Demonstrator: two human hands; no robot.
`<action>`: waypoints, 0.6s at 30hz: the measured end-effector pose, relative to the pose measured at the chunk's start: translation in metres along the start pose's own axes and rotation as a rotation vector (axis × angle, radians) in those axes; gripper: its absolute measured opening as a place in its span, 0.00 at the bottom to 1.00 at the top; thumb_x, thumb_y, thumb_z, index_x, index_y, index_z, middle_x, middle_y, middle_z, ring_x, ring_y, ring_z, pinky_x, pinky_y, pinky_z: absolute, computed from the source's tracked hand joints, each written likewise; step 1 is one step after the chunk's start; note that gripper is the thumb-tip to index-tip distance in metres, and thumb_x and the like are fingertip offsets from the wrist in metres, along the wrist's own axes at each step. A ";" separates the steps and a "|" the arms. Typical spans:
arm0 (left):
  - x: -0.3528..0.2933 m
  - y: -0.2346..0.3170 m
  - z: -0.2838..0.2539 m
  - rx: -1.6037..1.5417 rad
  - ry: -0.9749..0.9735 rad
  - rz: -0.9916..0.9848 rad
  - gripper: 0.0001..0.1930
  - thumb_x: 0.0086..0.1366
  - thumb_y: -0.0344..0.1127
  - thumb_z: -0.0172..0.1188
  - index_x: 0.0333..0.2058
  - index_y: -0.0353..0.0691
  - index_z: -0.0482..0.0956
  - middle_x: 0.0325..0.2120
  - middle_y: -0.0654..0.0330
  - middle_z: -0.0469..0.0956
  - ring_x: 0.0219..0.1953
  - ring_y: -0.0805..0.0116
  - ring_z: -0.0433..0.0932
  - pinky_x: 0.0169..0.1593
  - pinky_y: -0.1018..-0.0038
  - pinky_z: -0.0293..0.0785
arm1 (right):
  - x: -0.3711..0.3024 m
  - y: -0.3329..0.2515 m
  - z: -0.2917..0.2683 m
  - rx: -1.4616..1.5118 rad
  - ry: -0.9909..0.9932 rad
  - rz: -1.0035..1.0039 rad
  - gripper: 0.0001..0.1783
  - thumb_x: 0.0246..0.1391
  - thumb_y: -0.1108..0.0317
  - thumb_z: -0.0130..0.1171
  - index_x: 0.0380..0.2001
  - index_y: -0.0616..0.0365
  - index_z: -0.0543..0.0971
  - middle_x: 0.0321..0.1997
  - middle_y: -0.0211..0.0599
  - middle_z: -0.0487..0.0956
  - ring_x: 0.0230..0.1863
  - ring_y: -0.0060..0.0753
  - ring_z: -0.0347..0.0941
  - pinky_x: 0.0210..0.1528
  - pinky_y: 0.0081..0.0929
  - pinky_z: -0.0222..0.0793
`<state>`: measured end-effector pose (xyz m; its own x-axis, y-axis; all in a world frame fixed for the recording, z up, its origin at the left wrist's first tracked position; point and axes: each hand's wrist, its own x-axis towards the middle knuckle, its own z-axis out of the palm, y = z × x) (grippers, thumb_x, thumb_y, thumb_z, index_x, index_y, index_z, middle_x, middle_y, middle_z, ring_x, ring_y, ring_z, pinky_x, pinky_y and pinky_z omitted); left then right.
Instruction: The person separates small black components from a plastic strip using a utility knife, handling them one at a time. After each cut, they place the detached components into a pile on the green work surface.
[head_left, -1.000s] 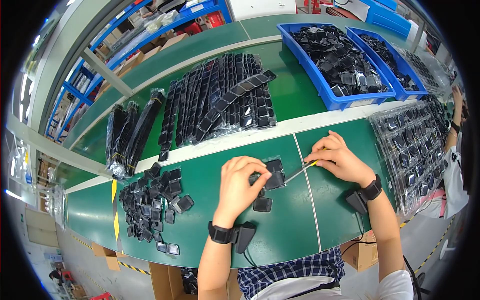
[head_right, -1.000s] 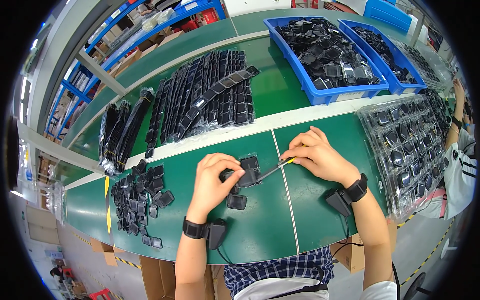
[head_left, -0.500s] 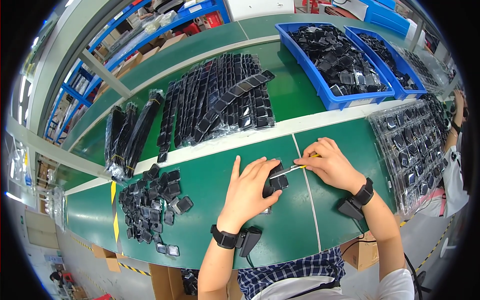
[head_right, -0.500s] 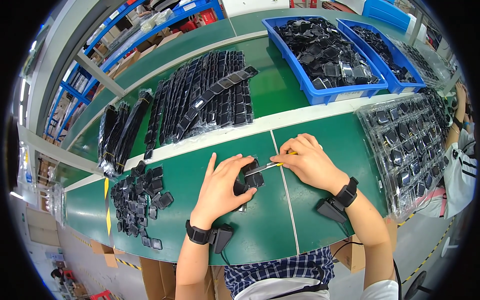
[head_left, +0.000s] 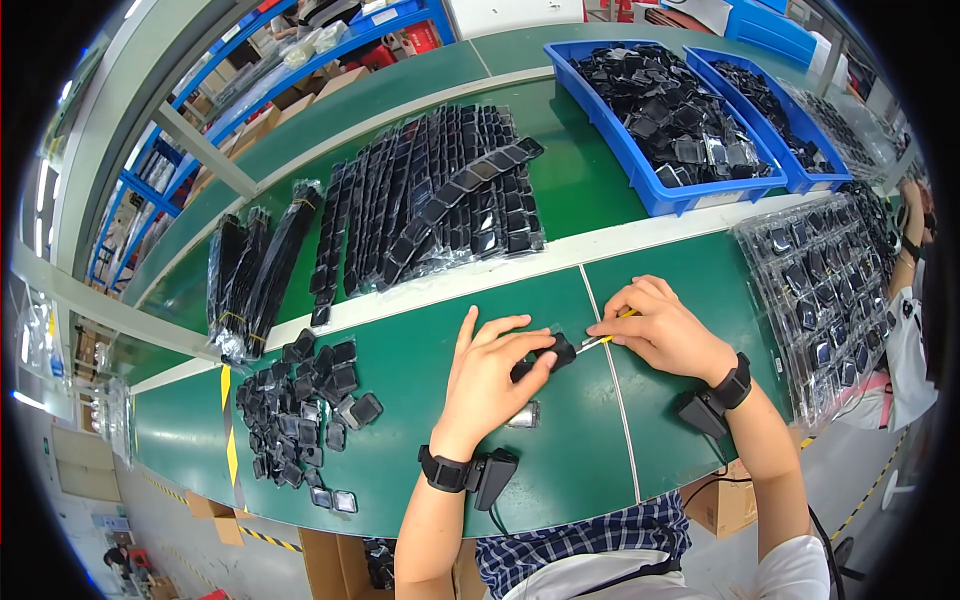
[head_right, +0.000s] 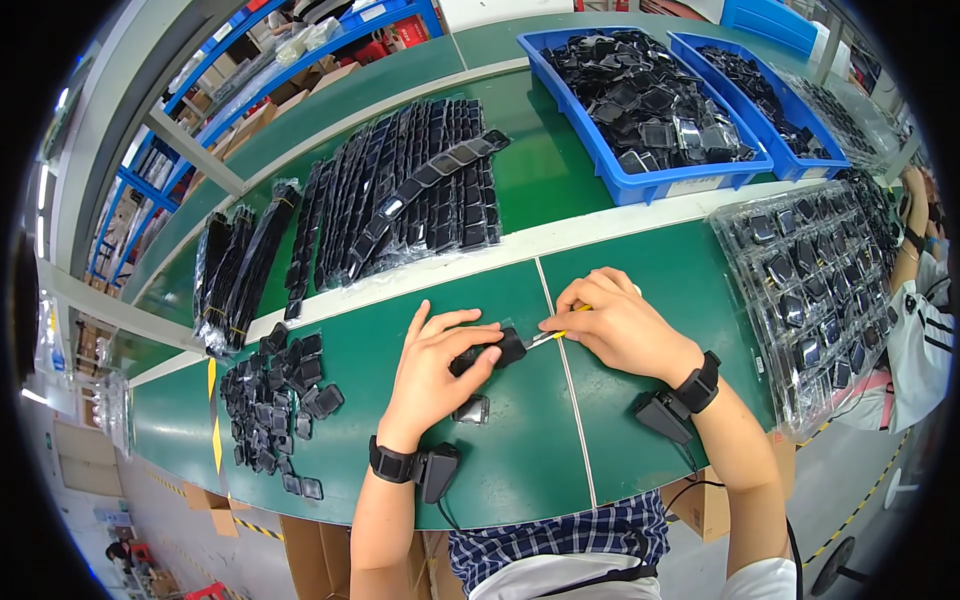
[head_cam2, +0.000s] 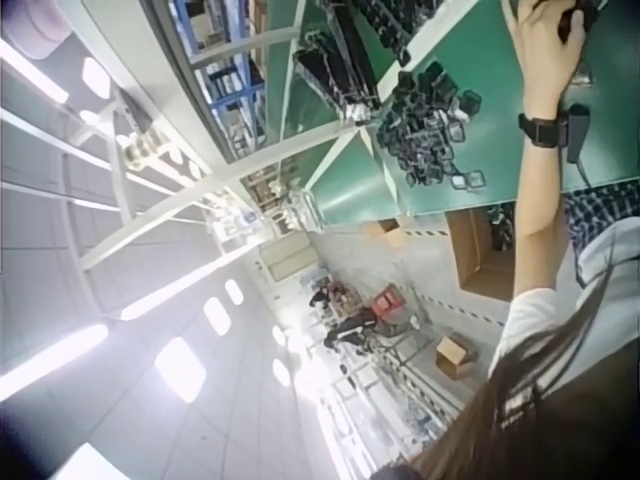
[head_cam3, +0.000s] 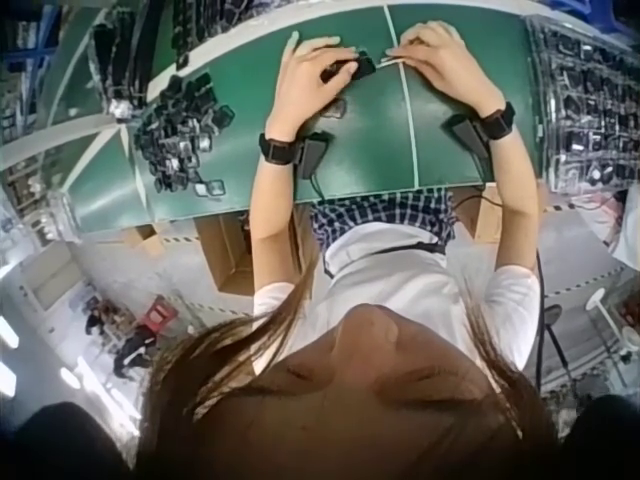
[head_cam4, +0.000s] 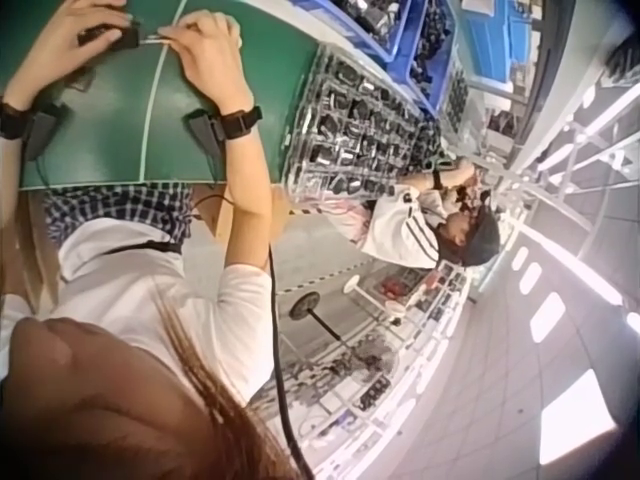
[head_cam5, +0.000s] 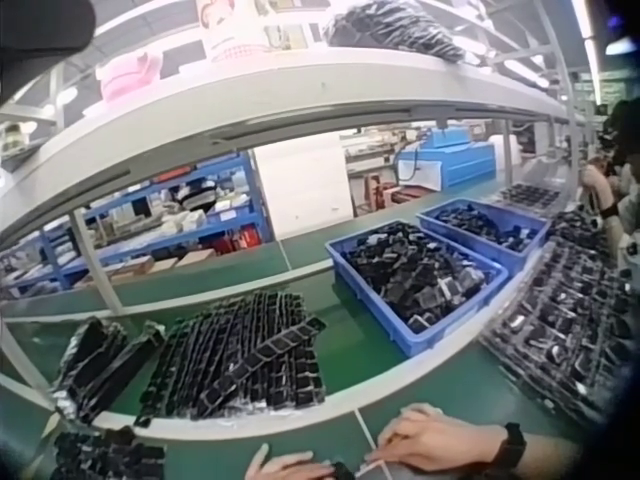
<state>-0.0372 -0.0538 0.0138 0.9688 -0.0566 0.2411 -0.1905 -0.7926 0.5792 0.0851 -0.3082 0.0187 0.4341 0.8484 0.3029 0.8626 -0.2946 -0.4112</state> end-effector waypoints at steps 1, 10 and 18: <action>0.001 -0.001 0.002 -0.001 -0.001 0.000 0.12 0.61 0.42 0.73 0.42 0.49 0.89 0.49 0.66 0.87 0.62 0.65 0.76 0.76 0.46 0.49 | 0.000 0.000 0.000 0.007 0.002 -0.006 0.18 0.50 0.73 0.71 0.45 0.44 0.88 0.43 0.25 0.76 0.48 0.35 0.71 0.65 0.38 0.61; 0.004 -0.003 0.011 0.015 0.125 -0.024 0.08 0.57 0.39 0.76 0.34 0.47 0.89 0.43 0.69 0.86 0.56 0.63 0.78 0.71 0.52 0.59 | -0.001 0.001 0.001 0.051 -0.019 0.004 0.16 0.52 0.72 0.70 0.45 0.42 0.89 0.44 0.24 0.76 0.50 0.33 0.71 0.69 0.42 0.57; 0.006 -0.006 0.013 -0.019 0.114 -0.027 0.07 0.54 0.38 0.78 0.31 0.48 0.90 0.42 0.72 0.86 0.56 0.63 0.76 0.67 0.58 0.60 | 0.002 0.001 0.013 0.090 -0.069 0.080 0.17 0.55 0.71 0.69 0.46 0.37 0.88 0.45 0.21 0.75 0.54 0.28 0.72 0.78 0.58 0.43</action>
<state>-0.0280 -0.0570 0.0019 0.9496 0.0352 0.3115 -0.1681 -0.7815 0.6008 0.0838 -0.3009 0.0078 0.4786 0.8532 0.2075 0.7980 -0.3240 -0.5081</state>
